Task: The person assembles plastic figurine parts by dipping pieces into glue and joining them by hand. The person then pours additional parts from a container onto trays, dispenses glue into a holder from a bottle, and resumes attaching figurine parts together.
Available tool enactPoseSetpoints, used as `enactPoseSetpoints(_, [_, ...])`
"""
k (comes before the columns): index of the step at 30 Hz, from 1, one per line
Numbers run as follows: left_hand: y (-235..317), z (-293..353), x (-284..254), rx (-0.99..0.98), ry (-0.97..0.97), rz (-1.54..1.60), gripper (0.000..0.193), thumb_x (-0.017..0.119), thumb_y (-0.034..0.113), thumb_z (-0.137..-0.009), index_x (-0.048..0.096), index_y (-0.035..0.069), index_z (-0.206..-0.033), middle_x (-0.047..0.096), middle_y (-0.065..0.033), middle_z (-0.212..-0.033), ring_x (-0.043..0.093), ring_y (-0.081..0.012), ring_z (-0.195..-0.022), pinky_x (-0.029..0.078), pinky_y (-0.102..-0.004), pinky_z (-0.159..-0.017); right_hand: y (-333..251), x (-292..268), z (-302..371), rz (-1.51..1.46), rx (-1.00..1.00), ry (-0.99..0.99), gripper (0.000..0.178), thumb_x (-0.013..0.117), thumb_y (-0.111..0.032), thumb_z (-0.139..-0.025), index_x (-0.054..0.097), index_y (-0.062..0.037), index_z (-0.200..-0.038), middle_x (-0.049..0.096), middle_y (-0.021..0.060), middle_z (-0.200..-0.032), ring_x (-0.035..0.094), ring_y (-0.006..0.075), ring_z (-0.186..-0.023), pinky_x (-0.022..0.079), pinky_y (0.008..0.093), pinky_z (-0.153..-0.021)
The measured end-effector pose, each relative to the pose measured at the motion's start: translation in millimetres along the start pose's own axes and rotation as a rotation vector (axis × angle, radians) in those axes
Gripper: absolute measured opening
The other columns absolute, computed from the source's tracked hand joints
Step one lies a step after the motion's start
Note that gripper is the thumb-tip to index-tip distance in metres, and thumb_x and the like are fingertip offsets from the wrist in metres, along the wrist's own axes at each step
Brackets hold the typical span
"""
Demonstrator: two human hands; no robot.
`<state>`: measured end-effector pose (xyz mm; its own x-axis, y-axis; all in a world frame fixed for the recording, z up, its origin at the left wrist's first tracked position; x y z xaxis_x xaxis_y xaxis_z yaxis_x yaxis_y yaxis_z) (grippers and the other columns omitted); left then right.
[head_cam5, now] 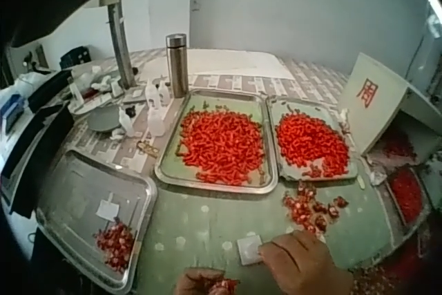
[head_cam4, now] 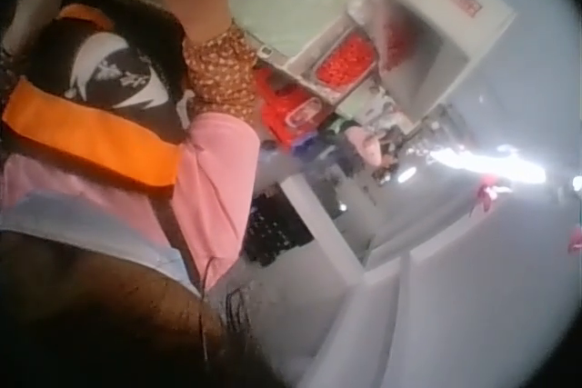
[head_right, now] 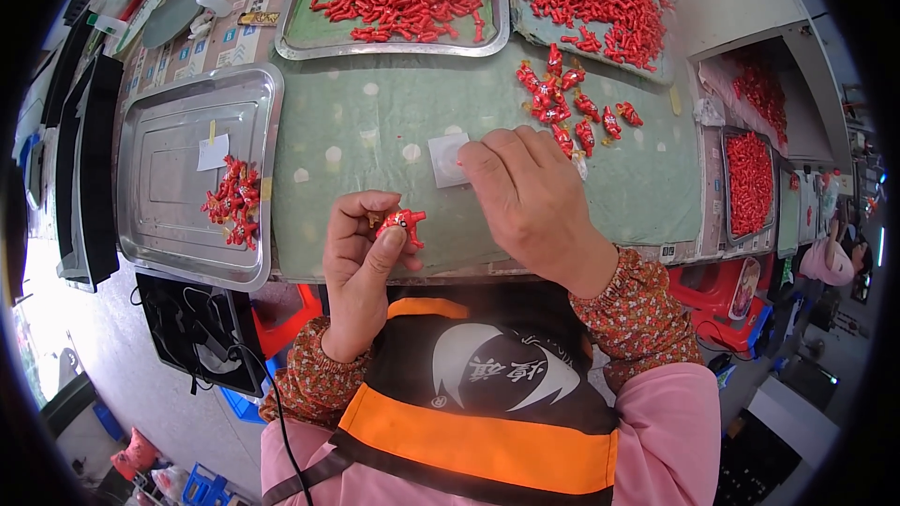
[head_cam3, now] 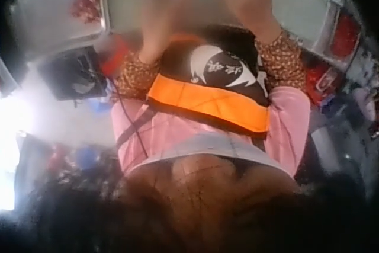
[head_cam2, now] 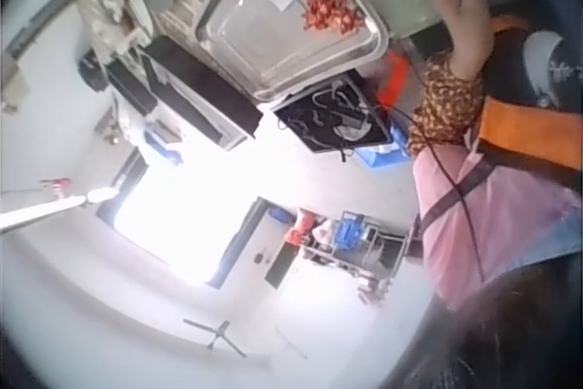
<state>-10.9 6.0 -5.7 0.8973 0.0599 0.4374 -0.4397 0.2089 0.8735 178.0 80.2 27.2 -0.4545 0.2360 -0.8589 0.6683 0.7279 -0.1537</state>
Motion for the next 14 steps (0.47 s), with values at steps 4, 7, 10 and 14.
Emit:
enactPoseSetpoints(4, [0.4,-1.3,-0.6,-0.034,0.0,0.007,0.025,0.061,0.01,-0.096,0.052,0.003,-0.119,0.058,-0.0043,-0.102,0.06,-0.0094,-0.084,0.054,-0.0227,-0.067,-1.1,-0.5,-0.9,0.046,-0.033,-0.023,0.03,0.064,-0.003,-0.07,0.058,0.0002,-0.099,0.056,0.0117,-0.089,0.056,0.0271,-0.076,0.047,0.0378,-0.066])
enactPoseSetpoints(7, [3.3,-1.6,-1.2,-0.061,-0.016,0.033,0.024,0.061,0.011,-0.096,0.054,0.002,-0.117,0.059,-0.0036,-0.099,0.061,-0.0088,-0.083,0.054,-0.023,-0.068,-2.0,-2.3,-2.7,0.045,-0.042,-0.032,0.03,0.064,-0.003,-0.07,0.058,0.0007,-0.099,0.055,0.0119,-0.09,0.056,0.0274,-0.076,0.047,0.0378,-0.066])
enactPoseSetpoints(10, [4.9,-2.8,-0.6,-0.12,-0.036,0.111,0.026,0.061,0.013,-0.096,0.055,0.002,-0.119,0.061,-0.0031,-0.098,0.061,-0.0084,-0.083,0.053,-0.0234,-0.069,-1.1,-3.8,-1.1,0.035,-0.059,-0.002,0.031,0.064,-0.003,-0.07,0.059,0.0008,-0.1,0.055,0.012,-0.091,0.056,0.028,-0.077,0.048,0.038,-0.067])
enactPoseSetpoints(14, [1.3,-2.8,-2.9,-0.197,-0.049,0.189,0.033,0.063,0.017,-0.096,0.054,0.002,-0.124,0.062,-0.0035,-0.1,0.061,-0.0092,-0.084,0.053,-0.024,-0.07,1.0,-5.1,1.3,0.008,-0.036,-0.024,0.037,0.065,-0.003,-0.069,0.059,0.001,-0.104,0.056,0.0125,-0.093,0.057,0.0289,-0.081,0.049,0.0382,-0.069])
Point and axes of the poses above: each hand's wrist, its own z-axis away from the middle knuckle, its own x-axis out of the palm, y = z × x, the point moved 1 cm from there along -z, towards the middle knuckle
